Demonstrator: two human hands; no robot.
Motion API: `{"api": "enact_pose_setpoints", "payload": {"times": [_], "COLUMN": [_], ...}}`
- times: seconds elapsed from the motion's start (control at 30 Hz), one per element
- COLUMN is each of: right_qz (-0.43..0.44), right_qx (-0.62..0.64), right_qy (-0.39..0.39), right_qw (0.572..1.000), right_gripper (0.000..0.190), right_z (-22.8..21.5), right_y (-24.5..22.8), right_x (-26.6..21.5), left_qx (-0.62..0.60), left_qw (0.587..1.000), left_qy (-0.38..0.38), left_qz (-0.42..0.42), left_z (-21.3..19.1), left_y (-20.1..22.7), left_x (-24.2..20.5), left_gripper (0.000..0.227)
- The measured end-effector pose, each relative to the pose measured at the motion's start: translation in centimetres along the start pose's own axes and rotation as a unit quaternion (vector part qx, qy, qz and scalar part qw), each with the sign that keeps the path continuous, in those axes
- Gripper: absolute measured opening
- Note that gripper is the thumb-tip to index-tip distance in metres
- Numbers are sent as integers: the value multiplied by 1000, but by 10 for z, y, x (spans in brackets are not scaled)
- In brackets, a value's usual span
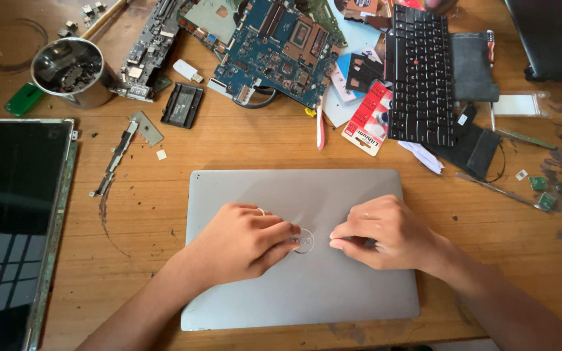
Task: The person removes screws from the back of a silver laptop using a screwdriver, then lifts off the bottom cover. They disconnect the battery connector and remove the battery from the chassis. The person continues to unscrew internal components and disconnect cables from the motherboard.
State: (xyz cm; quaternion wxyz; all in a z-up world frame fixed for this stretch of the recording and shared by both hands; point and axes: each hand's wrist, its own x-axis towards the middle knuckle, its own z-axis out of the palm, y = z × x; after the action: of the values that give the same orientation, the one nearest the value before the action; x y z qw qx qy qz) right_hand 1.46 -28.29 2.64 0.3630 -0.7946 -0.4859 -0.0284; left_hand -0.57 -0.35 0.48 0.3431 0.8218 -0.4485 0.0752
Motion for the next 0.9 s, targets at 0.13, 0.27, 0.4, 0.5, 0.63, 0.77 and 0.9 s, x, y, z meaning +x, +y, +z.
{"api": "enact_pose_setpoints", "payload": {"times": [0.13,0.27,0.4,0.5,0.63,0.77,0.9], "right_qz": [-2,5,2,4,7,5,4], "right_qx": [0,2,1,0,-1,-2,-3], "right_qy": [4,6,9,10,10,10,14], "right_qw": [1000,1000,1000,1000,1000,1000,1000], "right_gripper": [12,12,11,11,12,11,12], "right_z": [0,0,0,0,0,0,-2], "right_y": [-1,-1,-1,-1,-1,-1,-3], "right_x": [-1,-1,-2,-2,-2,-1,1], "left_qx": [0,6,7,10,7,7,7], "left_qw": [1000,1000,1000,1000,1000,1000,1000], "left_qy": [-1,3,3,-6,-2,1,-6], "left_qz": [-2,-2,-2,-6,-5,-2,-8], "left_z": [-1,-1,0,-1,-1,0,0], "left_y": [1,1,2,2,1,1,1], "left_x": [0,1,1,0,0,0,0], "left_gripper": [15,15,16,16,17,16,16]}}
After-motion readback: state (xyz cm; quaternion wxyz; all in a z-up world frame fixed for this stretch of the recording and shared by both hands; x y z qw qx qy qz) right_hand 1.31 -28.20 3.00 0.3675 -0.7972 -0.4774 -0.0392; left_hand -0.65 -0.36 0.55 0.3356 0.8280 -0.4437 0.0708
